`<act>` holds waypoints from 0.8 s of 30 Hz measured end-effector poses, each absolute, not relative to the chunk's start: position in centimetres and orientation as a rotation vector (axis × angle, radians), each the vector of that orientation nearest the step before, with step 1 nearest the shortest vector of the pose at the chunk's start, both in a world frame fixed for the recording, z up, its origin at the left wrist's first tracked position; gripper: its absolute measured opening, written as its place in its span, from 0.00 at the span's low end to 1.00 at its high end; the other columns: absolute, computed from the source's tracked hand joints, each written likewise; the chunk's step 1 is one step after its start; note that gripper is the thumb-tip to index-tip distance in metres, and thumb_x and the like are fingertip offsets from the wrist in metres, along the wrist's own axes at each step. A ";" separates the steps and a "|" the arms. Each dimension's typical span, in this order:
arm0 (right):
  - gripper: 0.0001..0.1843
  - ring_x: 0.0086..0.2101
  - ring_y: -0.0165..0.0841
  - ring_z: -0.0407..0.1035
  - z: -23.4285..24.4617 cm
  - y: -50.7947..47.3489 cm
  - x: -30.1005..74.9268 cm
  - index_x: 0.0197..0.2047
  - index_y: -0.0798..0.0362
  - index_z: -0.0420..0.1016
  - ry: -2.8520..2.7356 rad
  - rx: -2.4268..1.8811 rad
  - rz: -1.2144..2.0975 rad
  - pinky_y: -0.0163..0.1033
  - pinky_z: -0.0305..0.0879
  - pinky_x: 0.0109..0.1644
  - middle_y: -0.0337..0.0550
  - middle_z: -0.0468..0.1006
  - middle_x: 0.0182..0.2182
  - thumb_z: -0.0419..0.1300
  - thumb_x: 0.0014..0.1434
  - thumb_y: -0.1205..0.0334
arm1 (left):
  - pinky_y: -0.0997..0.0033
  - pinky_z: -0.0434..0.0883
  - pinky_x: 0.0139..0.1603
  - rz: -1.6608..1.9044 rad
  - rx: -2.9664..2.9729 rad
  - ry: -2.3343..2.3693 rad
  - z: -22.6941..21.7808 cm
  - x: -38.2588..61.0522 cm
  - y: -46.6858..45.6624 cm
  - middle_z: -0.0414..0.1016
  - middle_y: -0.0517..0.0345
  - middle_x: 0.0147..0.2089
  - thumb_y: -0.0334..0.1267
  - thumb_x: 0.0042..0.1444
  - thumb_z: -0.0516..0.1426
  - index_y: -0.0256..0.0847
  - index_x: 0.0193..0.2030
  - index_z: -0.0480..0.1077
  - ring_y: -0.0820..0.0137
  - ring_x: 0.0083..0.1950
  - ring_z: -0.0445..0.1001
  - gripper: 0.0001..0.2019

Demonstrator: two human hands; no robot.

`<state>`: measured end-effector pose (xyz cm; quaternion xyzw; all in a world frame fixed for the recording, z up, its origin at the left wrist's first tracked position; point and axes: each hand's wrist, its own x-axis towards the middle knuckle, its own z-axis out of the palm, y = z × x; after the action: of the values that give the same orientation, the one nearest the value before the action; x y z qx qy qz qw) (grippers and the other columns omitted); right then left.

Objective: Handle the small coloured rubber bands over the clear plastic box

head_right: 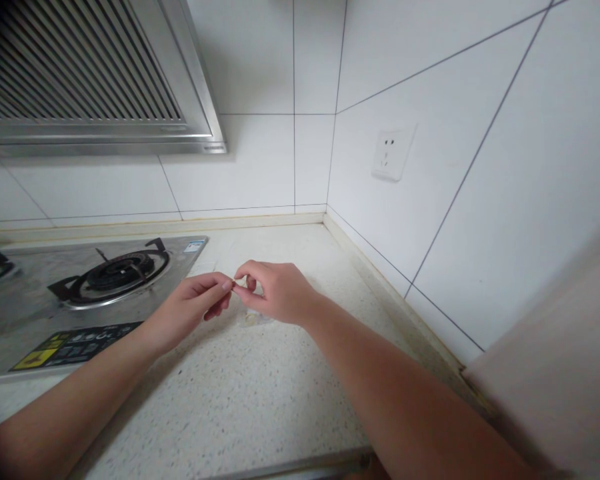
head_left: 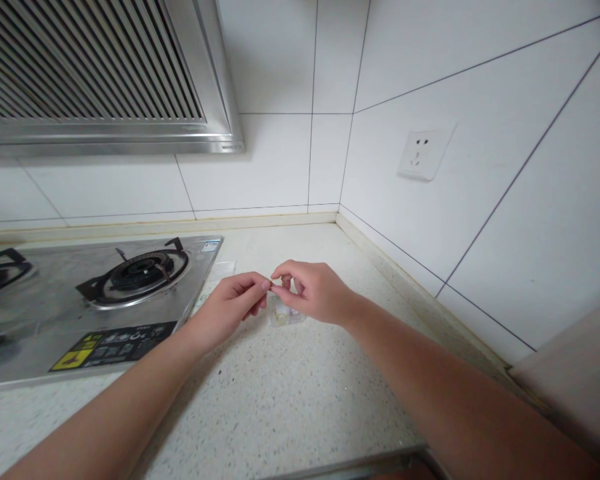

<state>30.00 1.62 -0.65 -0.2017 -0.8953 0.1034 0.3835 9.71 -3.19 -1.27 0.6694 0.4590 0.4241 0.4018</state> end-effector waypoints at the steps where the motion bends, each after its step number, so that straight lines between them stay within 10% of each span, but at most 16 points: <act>1: 0.09 0.24 0.23 0.63 -0.6 1.6 30.0 0.44 0.52 0.73 -2.286 -0.515 0.260 0.31 0.58 0.32 0.35 0.77 0.30 0.59 0.64 0.57 | 0.75 0.61 0.26 1.071 1.695 1.163 -1.3 9.7 -3.2 0.67 0.61 0.25 0.51 0.63 0.56 0.38 0.32 0.73 0.75 0.26 0.63 0.18; 24: 0.08 0.23 0.23 0.63 -0.4 1.7 30.4 0.45 0.52 0.73 -2.315 -0.551 0.211 0.32 0.56 0.31 0.35 0.79 0.30 0.56 0.65 0.60 | 0.76 0.60 0.27 1.062 1.755 1.171 -1.1 9.5 -3.1 0.67 0.63 0.25 0.49 0.63 0.56 0.38 0.33 0.73 0.76 0.26 0.62 0.16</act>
<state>30.42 1.70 -0.44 -0.2145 -0.9011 0.0821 0.3677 9.50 -3.15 -1.10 0.6872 0.4585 0.4160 0.3802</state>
